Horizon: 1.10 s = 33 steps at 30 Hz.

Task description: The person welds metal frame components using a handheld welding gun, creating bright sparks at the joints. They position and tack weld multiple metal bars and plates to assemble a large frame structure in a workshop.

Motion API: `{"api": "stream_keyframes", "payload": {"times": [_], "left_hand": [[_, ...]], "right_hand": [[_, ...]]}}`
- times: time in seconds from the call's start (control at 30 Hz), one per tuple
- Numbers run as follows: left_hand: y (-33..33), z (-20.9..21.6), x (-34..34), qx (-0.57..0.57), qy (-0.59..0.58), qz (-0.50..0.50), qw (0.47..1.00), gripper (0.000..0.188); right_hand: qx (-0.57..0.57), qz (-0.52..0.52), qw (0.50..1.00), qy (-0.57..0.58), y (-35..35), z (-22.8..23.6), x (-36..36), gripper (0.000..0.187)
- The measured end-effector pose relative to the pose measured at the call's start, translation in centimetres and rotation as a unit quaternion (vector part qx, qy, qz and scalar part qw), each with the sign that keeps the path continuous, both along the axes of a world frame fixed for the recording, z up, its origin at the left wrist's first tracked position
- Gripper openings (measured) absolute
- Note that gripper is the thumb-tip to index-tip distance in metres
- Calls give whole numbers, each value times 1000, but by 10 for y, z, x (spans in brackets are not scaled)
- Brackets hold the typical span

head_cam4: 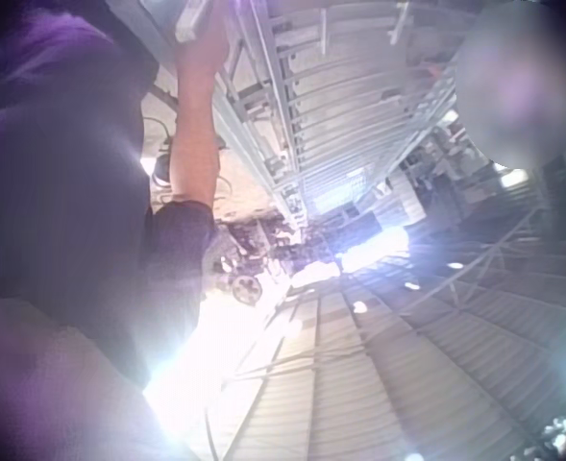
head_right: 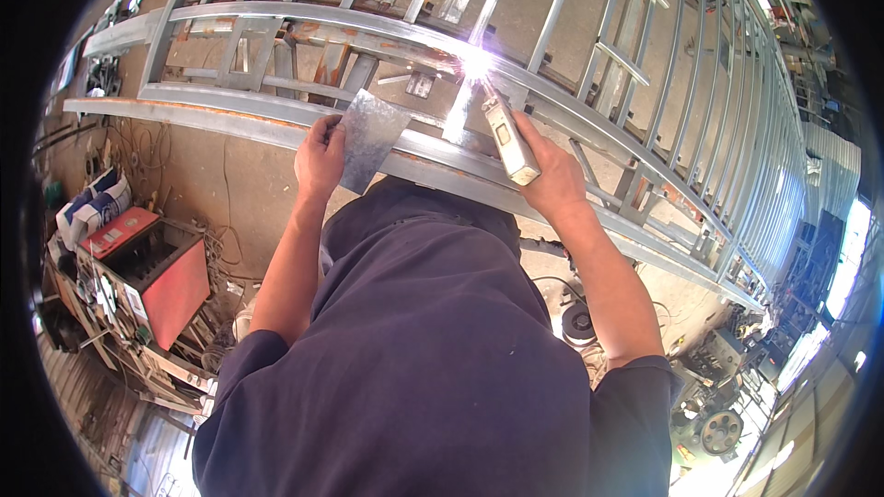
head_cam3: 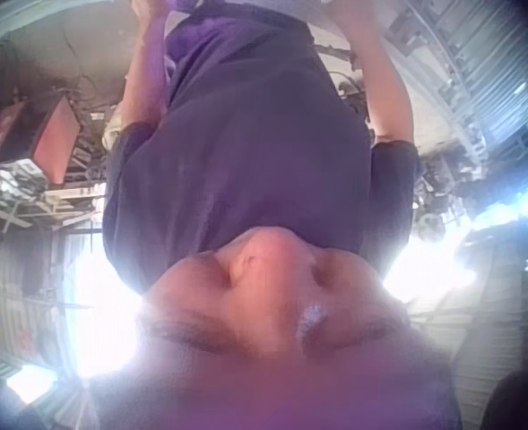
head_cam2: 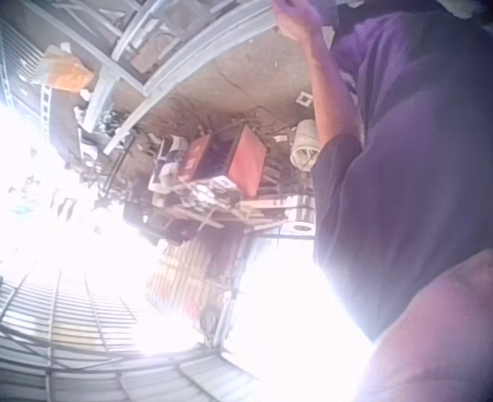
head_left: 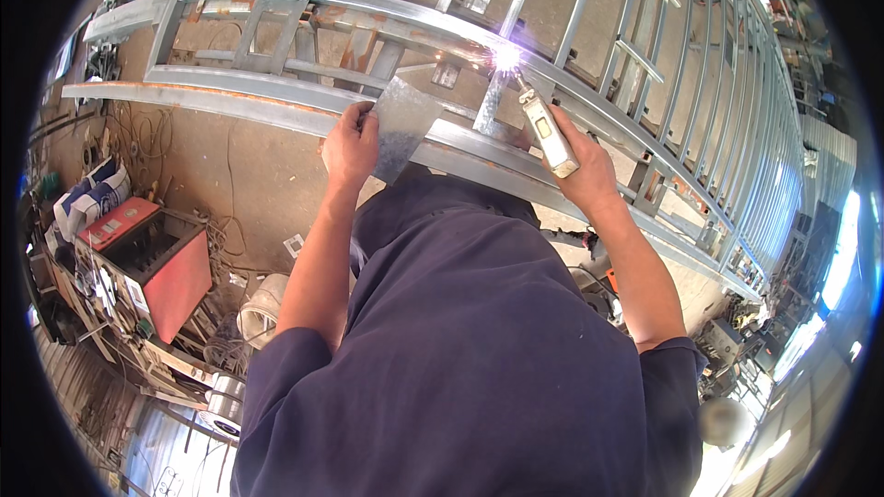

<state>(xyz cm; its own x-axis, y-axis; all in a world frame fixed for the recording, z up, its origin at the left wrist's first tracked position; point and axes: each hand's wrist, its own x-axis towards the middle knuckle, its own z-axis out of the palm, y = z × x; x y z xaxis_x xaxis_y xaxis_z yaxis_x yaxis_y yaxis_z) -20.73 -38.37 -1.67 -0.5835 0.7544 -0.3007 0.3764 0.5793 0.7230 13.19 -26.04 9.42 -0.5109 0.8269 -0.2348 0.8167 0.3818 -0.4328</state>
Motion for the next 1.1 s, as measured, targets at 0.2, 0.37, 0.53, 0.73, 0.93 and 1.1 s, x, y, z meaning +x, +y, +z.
{"api": "stream_keyframes", "payload": {"times": [0.2,0.37,0.53,0.73,0.93,1.1], "left_hand": [[-2,-1,-1,1,0,3,1000,31],[0,-1,0,14,-7,-2,1000,31],[-1,0,1,9,4,4,1000,29],[-1,-2,3,15,16,6,1000,28],[-1,-3,2,30,16,1,999,27],[-1,-5,3,37,19,3,999,27]], "right_hand": [[-3,-2,1000,-2,-1,4,-1,87],[-23,-10,1000,17,-2,10,0,88],[-82,-50,994,51,-13,25,14,80],[-73,-88,993,25,-22,26,46,79],[-60,-91,994,0,-17,26,54,85],[-59,-94,994,-7,-15,25,52,82]]}}
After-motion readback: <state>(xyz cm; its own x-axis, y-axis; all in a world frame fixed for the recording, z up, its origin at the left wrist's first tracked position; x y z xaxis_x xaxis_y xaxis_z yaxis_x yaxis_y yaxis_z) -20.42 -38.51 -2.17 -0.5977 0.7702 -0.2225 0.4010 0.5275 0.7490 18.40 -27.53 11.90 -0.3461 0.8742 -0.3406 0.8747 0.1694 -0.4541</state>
